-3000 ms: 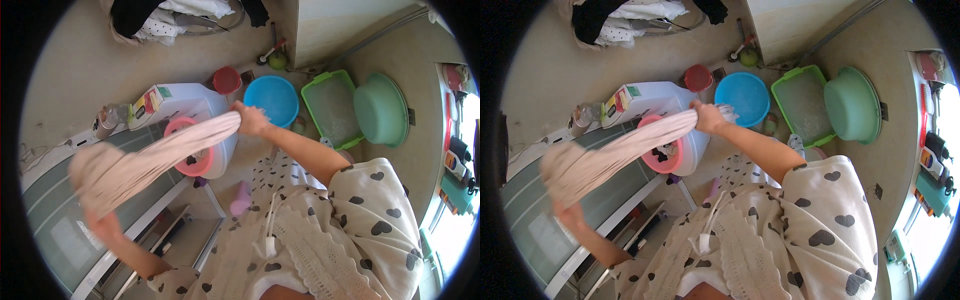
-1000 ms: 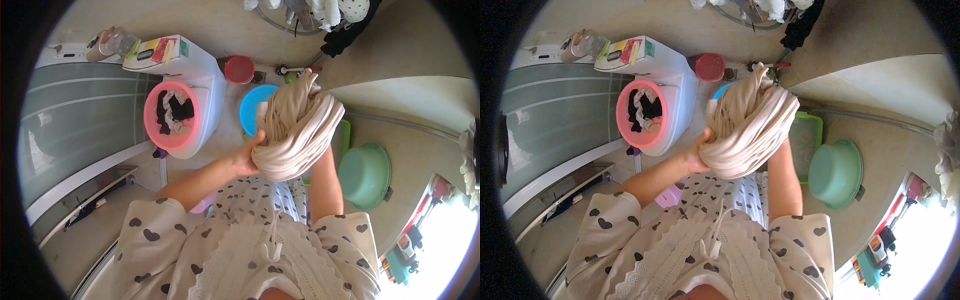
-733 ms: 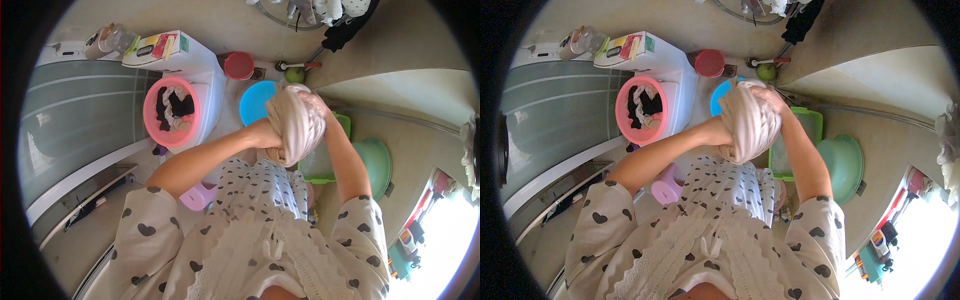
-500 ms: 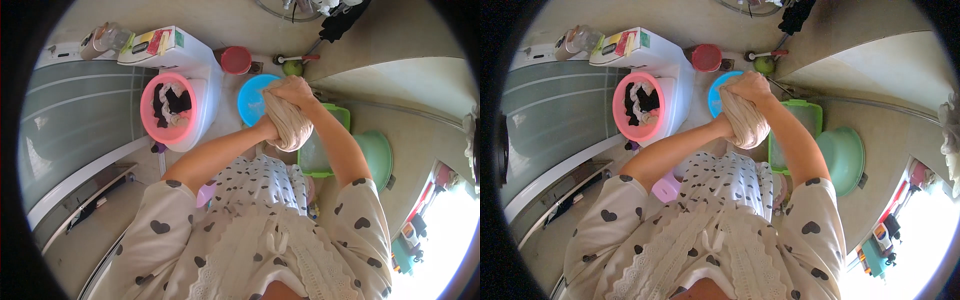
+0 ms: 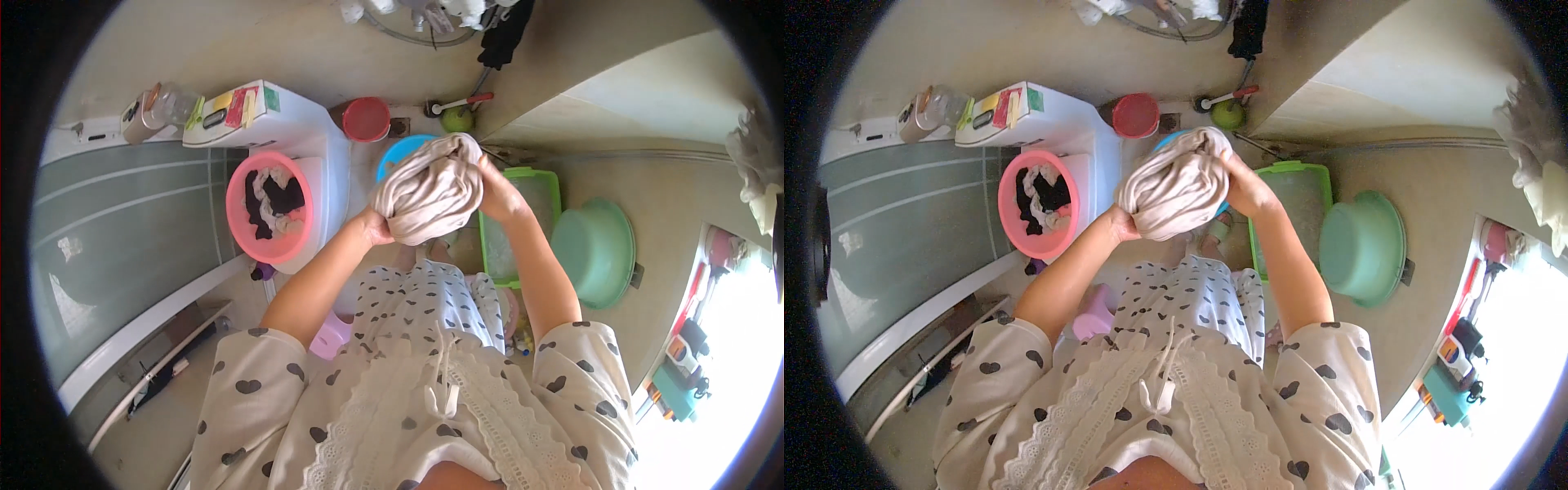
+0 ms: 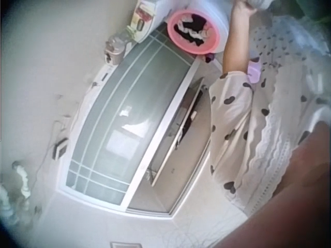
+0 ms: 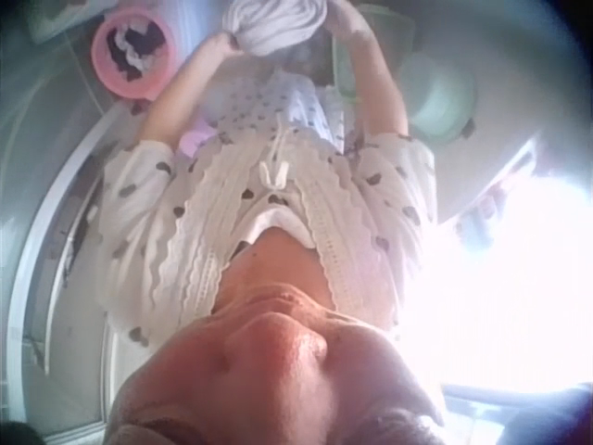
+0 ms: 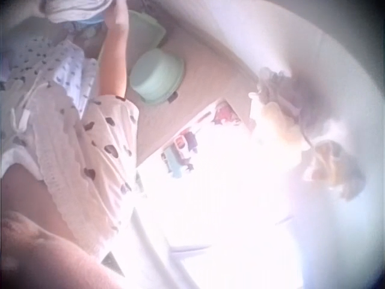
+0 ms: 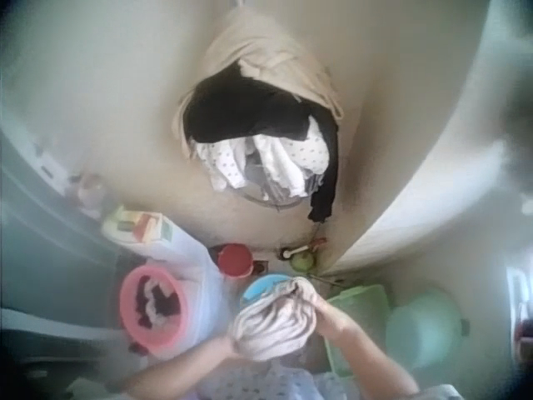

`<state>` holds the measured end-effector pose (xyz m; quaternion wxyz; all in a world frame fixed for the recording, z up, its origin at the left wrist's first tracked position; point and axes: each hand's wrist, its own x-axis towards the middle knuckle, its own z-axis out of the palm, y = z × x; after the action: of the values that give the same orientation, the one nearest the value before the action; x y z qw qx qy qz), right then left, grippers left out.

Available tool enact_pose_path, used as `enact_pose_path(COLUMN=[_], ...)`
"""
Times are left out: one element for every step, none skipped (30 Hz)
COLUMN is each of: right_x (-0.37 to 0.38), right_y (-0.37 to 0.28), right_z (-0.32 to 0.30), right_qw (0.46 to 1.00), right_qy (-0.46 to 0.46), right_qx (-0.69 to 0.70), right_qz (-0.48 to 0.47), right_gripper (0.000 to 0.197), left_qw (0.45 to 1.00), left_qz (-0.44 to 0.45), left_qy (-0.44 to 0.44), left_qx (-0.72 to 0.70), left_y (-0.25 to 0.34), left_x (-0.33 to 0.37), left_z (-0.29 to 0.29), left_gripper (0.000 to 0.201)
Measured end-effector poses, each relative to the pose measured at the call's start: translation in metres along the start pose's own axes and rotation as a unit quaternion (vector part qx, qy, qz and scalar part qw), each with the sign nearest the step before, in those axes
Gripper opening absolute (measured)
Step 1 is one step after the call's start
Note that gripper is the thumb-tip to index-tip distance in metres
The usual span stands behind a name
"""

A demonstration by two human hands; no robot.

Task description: The person washes, rinses, and wrings out clothes by hand under running water, hangs garments onto a shower pipe, and empties a basin before rinsing more clothing.

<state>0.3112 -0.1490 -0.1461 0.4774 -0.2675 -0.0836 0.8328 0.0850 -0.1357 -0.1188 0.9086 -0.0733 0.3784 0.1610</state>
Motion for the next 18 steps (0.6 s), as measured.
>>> enact_pose_path(right_x=[-0.005, -0.014, -0.016, -0.017, -0.018, -0.019, -0.021, -0.023, -0.025, -0.028, -0.034, -0.036, -0.037, -0.039, -0.041, -0.047, -0.048, -0.043], right_y=[-0.006, -0.010, -0.014, -0.016, -0.018, -0.021, -0.023, -0.025, -0.027, -0.030, -0.036, -0.042, -0.049, -0.055, -0.061, -0.069, -0.070, -0.068], right_z=[0.011, 0.020, 0.028, 0.034, 0.036, 0.038, 0.041, 0.047, 0.054, 0.061, 0.074, 0.085, 0.094, 0.105, 0.122, 0.147, 0.163, 0.175], right_qw=[0.994, 0.988, 0.984, 0.979, 0.979, 0.975, 0.970, 0.970, 0.956, 0.939, 0.933, 0.932, 0.901, 0.865, 0.836, 0.841, 0.857, 0.870], right_qy=[-0.016, 0.038, 0.043, 0.047, 0.050, 0.058, 0.066, 0.066, 0.071, 0.076, 0.075, 0.078, 0.077, 0.076, 0.067, 0.045, 0.008, -0.032], right_qx=[-0.102, -0.149, -0.172, -0.195, -0.193, -0.208, -0.222, -0.220, -0.265, -0.308, -0.304, -0.301, -0.357, -0.410, -0.441, -0.447, -0.409, -0.371], right_qz=[-0.028, -0.007, -0.019, -0.030, -0.040, -0.056, -0.071, -0.078, -0.105, -0.131, -0.178, -0.186, -0.233, -0.277, -0.321, -0.302, -0.314, -0.324], right_gripper=[0.083, 0.090, 0.090, 0.090, 0.090, 0.087, 0.084, 0.084, 0.081, 0.078, 0.066, 0.066, 0.064, 0.063, 0.059, 0.060, 0.060, 0.060], left_qw=[1.000, 1.000, 0.999, 0.998, 0.997, 0.997, 0.996, 0.994, 0.988, 0.988, 0.988, 0.987, 0.990, 0.990, 0.986, 0.982, 0.978, 0.978], left_qz=[0.007, 0.003, 0.020, 0.038, 0.042, 0.038, 0.059, 0.082, 0.107, 0.105, 0.118, 0.130, 0.128, 0.124, 0.152, 0.181, 0.201, 0.200], left_qy=[-0.007, -0.008, -0.011, -0.014, -0.010, -0.013, -0.016, -0.019, -0.010, -0.011, -0.010, -0.008, -0.034, -0.034, -0.043, -0.050, -0.037, -0.037], left_qx=[-0.007, 0.002, 0.025, 0.048, 0.056, 0.066, 0.069, 0.070, 0.107, 0.114, 0.102, 0.089, 0.056, 0.063, 0.045, 0.023, 0.037, 0.040], left_y=[0.000, 0.001, 0.002, 0.002, 0.002, 0.001, 0.001, 0.001, 0.001, 0.002, 0.003, 0.003, 0.004, 0.004, 0.002, -0.001, -0.002, -0.002], left_x=[-0.005, -0.005, -0.005, -0.006, -0.011, -0.015, -0.020, -0.027, -0.027, -0.030, -0.036, -0.040, -0.044, -0.043, -0.043, -0.043, -0.040, -0.038], left_z=[0.006, 0.013, 0.019, 0.025, 0.038, 0.044, 0.048, 0.049, 0.043, 0.042, 0.050, 0.058, 0.069, 0.069, 0.064, 0.056, 0.055, 0.046], left_gripper=[0.049, 0.049, 0.048, 0.046, 0.045, 0.045, 0.046, 0.047, 0.050, 0.050, 0.049, 0.048, 0.049, 0.049, 0.049, 0.050, 0.056, 0.056])
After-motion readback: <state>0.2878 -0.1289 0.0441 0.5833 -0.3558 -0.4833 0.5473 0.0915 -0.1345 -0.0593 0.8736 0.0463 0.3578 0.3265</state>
